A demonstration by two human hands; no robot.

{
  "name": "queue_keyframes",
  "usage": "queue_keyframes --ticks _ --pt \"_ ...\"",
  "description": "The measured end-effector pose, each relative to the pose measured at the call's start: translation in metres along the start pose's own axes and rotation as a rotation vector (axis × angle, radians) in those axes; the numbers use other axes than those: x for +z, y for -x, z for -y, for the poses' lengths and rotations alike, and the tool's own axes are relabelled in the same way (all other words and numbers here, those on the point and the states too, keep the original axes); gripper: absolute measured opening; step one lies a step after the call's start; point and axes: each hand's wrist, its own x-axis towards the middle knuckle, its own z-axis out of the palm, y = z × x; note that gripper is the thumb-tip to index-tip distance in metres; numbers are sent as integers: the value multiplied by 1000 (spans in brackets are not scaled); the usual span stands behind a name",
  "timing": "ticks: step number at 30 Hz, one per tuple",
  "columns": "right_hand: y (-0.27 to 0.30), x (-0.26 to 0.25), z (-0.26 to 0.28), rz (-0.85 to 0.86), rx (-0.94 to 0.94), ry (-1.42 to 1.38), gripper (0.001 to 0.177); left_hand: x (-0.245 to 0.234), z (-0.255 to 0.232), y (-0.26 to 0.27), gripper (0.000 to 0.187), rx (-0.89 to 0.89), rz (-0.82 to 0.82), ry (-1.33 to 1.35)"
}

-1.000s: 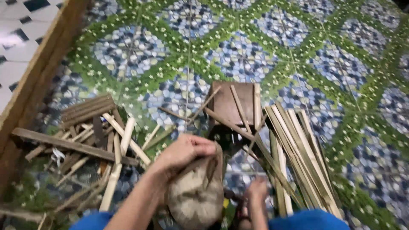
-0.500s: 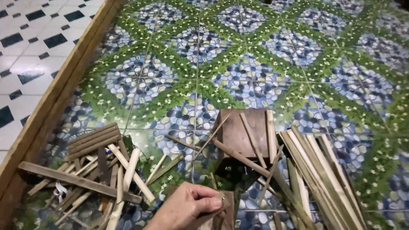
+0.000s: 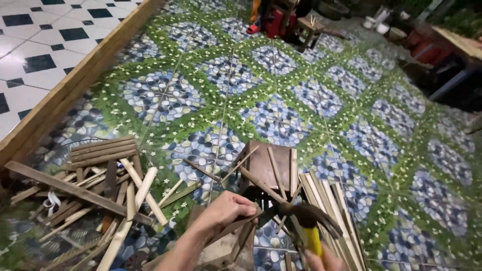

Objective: A person assembles a small wooden structure by hammering nails into thin wooden strips while sitting on the floor.

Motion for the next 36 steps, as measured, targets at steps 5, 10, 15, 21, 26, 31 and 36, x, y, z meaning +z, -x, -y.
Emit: queue_keyframes --ticks 5,10,15,21,26,31,36 --pt "-14 -74 179 68 -107 313 63 0 -9 9 30 -6 -29 -14" --pt "2 -79 276 185 88 144 52 -1 -7 8 20 -8 13 94" --pt "0 -72 291 380 214 154 55 -5 -1 8 15 75 72 104" --pt "1 -89 307 178 172 1 48 4 7 2 18 104 60 210" --pt "-9 -61 253 103 119 -125 47 0 16 -11 23 110 57 128" --pt "-15 22 208 401 422 -950 52 -8 17 -8 25 5 70 312" --pt "0 58 234 375 431 -1106 44 -3 8 12 22 -39 152 334"
